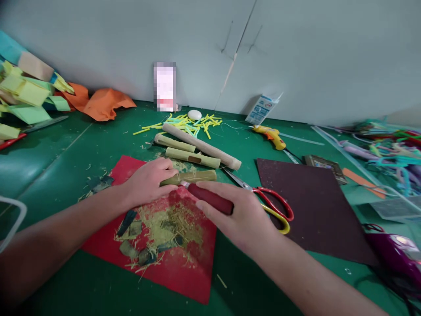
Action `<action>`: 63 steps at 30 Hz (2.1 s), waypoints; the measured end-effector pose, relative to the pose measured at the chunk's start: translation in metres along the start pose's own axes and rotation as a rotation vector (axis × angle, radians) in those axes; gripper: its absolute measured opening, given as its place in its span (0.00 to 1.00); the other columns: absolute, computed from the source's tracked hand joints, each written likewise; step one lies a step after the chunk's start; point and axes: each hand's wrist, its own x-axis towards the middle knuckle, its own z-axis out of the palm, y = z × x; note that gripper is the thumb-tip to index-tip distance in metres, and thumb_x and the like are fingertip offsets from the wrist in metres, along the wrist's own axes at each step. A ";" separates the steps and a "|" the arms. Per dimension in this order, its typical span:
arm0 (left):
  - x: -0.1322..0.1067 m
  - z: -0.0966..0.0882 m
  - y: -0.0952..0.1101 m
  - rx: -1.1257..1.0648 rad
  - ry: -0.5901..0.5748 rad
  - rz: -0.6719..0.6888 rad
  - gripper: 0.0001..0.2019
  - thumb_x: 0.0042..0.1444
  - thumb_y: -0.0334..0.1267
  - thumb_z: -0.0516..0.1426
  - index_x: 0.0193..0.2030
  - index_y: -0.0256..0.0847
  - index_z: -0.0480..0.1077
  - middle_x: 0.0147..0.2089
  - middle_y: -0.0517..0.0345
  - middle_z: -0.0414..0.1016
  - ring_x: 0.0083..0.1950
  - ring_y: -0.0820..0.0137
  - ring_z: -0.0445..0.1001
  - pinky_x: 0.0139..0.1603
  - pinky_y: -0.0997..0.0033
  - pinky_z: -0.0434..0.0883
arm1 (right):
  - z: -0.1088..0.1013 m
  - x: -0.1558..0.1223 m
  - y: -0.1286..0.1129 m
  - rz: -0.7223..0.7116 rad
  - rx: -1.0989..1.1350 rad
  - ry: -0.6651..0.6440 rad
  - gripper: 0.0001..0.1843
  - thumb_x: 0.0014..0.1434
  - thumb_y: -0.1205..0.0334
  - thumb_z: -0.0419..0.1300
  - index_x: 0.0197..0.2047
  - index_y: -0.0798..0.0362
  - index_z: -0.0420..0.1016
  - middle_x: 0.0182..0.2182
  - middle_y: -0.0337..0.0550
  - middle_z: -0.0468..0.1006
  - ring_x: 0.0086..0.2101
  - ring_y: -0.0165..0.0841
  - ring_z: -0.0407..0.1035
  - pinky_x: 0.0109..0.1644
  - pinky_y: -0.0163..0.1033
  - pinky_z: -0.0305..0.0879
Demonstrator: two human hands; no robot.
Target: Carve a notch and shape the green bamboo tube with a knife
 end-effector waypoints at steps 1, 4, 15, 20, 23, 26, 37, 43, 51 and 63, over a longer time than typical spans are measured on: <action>0.000 0.001 0.000 0.005 0.007 0.005 0.11 0.60 0.41 0.58 0.42 0.33 0.74 0.42 0.49 0.70 0.45 0.61 0.68 0.46 0.62 0.67 | 0.005 -0.006 0.004 -0.045 -0.032 0.024 0.19 0.60 0.55 0.62 0.54 0.47 0.78 0.50 0.42 0.81 0.48 0.40 0.77 0.52 0.43 0.76; -0.001 0.002 -0.001 0.010 0.019 0.011 0.12 0.60 0.42 0.58 0.43 0.33 0.74 0.43 0.49 0.70 0.46 0.61 0.68 0.46 0.61 0.67 | 0.020 -0.020 0.013 -0.168 -0.116 0.099 0.19 0.61 0.58 0.60 0.55 0.51 0.76 0.50 0.45 0.81 0.48 0.38 0.77 0.52 0.39 0.75; -0.001 0.002 0.000 -0.008 0.016 -0.005 0.13 0.62 0.43 0.57 0.44 0.34 0.74 0.41 0.50 0.69 0.45 0.62 0.68 0.45 0.62 0.67 | 0.042 -0.035 0.018 -0.366 -0.555 0.161 0.22 0.67 0.57 0.52 0.61 0.55 0.69 0.33 0.45 0.81 0.29 0.35 0.76 0.29 0.37 0.69; -0.001 0.002 -0.001 -0.018 0.024 -0.001 0.13 0.62 0.43 0.57 0.44 0.33 0.75 0.41 0.50 0.69 0.45 0.61 0.68 0.46 0.62 0.68 | 0.046 -0.036 0.017 -0.391 -0.682 0.125 0.24 0.66 0.60 0.53 0.63 0.58 0.67 0.27 0.40 0.77 0.23 0.34 0.73 0.24 0.38 0.63; -0.002 0.002 -0.001 -0.017 0.027 0.003 0.13 0.61 0.43 0.58 0.43 0.34 0.75 0.41 0.50 0.69 0.45 0.61 0.68 0.46 0.62 0.68 | 0.047 -0.037 0.014 -0.387 -0.759 0.110 0.25 0.64 0.62 0.54 0.63 0.58 0.67 0.25 0.39 0.76 0.21 0.34 0.72 0.22 0.38 0.59; -0.002 0.003 -0.001 -0.021 0.033 0.005 0.13 0.61 0.43 0.58 0.42 0.33 0.75 0.41 0.50 0.69 0.45 0.62 0.68 0.46 0.62 0.67 | 0.048 -0.037 0.009 -0.381 -0.823 0.101 0.26 0.62 0.64 0.55 0.63 0.58 0.68 0.24 0.39 0.76 0.21 0.33 0.71 0.22 0.38 0.58; -0.002 0.005 -0.003 -0.071 0.055 0.003 0.11 0.61 0.43 0.58 0.40 0.36 0.74 0.40 0.52 0.69 0.44 0.63 0.68 0.45 0.63 0.67 | 0.054 -0.041 0.008 -0.349 -0.870 0.035 0.31 0.59 0.65 0.55 0.65 0.59 0.65 0.23 0.39 0.76 0.19 0.36 0.70 0.20 0.39 0.60; -0.001 0.003 -0.002 -0.065 0.031 -0.015 0.12 0.62 0.43 0.57 0.41 0.35 0.74 0.41 0.51 0.69 0.45 0.62 0.68 0.46 0.62 0.67 | 0.039 -0.038 0.003 -0.278 -0.718 0.033 0.29 0.61 0.62 0.54 0.66 0.54 0.64 0.28 0.40 0.79 0.22 0.36 0.74 0.20 0.38 0.62; 0.000 0.003 -0.004 -0.074 0.029 -0.015 0.13 0.62 0.44 0.56 0.42 0.36 0.74 0.41 0.51 0.68 0.45 0.63 0.67 0.46 0.62 0.67 | 0.002 -0.031 -0.011 -0.172 -0.485 0.038 0.27 0.62 0.60 0.52 0.64 0.47 0.69 0.40 0.44 0.84 0.29 0.35 0.77 0.27 0.38 0.71; -0.002 0.001 -0.004 -0.046 0.027 -0.013 0.12 0.61 0.42 0.56 0.43 0.35 0.74 0.40 0.51 0.68 0.43 0.63 0.68 0.44 0.64 0.67 | 0.003 -0.014 -0.017 -0.142 -0.481 -0.023 0.27 0.57 0.61 0.54 0.60 0.46 0.73 0.38 0.39 0.85 0.27 0.37 0.77 0.24 0.39 0.68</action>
